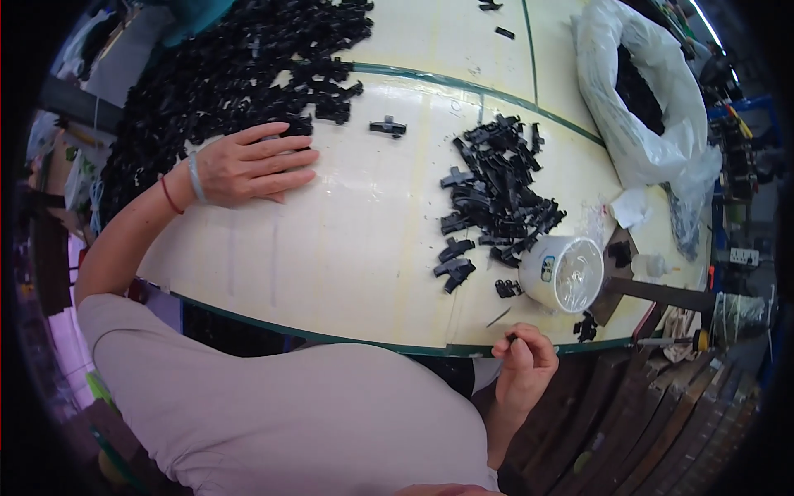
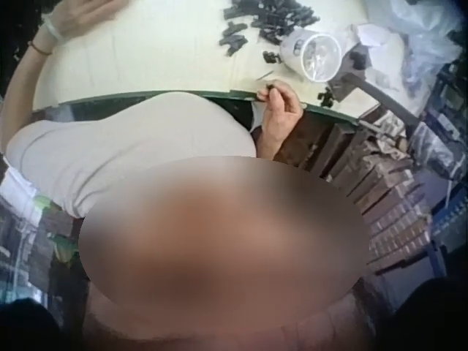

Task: The person assembles plastic components by fitting small plastic parts onto plastic base pieces by hand and placing the completed assemblies into a pile on the table.

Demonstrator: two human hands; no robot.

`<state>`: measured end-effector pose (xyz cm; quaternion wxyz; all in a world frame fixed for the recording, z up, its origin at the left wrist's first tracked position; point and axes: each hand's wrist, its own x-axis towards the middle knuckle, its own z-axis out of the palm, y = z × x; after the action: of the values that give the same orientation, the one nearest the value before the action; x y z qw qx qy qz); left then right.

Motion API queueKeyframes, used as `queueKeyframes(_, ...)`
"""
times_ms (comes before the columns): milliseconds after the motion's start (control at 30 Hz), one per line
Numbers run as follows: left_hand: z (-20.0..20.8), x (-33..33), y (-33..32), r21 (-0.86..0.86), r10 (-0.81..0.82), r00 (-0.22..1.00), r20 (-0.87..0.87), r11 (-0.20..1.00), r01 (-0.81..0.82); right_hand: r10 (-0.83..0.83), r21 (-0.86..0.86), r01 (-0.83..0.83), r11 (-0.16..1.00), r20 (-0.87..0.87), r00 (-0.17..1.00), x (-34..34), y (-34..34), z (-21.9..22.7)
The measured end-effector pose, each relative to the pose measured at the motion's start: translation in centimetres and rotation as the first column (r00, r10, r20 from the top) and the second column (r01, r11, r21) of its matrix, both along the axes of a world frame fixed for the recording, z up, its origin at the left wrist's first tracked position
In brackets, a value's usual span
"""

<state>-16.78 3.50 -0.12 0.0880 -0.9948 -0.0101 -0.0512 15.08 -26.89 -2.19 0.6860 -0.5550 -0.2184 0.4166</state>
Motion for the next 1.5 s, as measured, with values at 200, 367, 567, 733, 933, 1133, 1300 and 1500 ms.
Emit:
queueKeyframes(200, 0.7, 0.0, 1.7, 0.092, -0.153, 0.970, -0.187, 0.981, 0.173, 0.039, 0.073, -0.036, 0.997, -0.045, 0.998, 0.1, -0.5, -0.3)
queueKeyframes(367, 0.7, -0.7, 2.0, 0.165, -0.185, 0.956, -0.226, 0.960, 0.225, 0.053, 0.053, -0.048, 0.997, -0.080, 0.995, 0.2, -0.8, -0.4)
queueKeyframes(567, 0.6, -2.0, 2.9, 0.223, -0.116, 0.958, -0.262, 0.959, 0.177, 0.104, 0.070, -0.100, 0.993, -0.055, 0.993, 0.4, -1.2, -0.6)
queueKeyframes(733, 1.4, -3.1, 3.3, 0.338, -0.123, 0.955, -0.272, 0.917, 0.214, 0.118, 0.064, -0.114, 0.991, -0.057, 0.991, 0.3, -0.9, -0.6)
queueKeyframes(933, 0.8, 4.4, -1.1, 0.120, 0.035, 0.990, 0.138, 0.991, -0.051, 0.044, 0.063, -0.041, 0.997, -0.035, 0.998, -0.5, -0.7, -0.5)
queueKeyframes(1133, -2.9, 11.5, -0.7, 0.086, 0.231, 0.954, 0.192, 0.964, -0.251, 0.074, 0.074, -0.070, 0.995, -0.046, 0.996, -0.7, -0.7, -0.1)
queueKeyframes(1300, -3.1, 13.5, 2.1, 0.394, 0.532, 0.835, 0.140, 0.744, -0.540, 0.015, 0.095, -0.008, 0.995, -0.071, 0.997, -0.6, -1.7, -0.7)
queueKeyframes(1500, -2.0, 16.0, 2.5, 0.131, 0.341, 0.907, 0.248, 0.916, -0.380, -0.005, 0.074, 0.015, 0.997, -0.122, 0.993, -0.2, -1.9, -0.8)
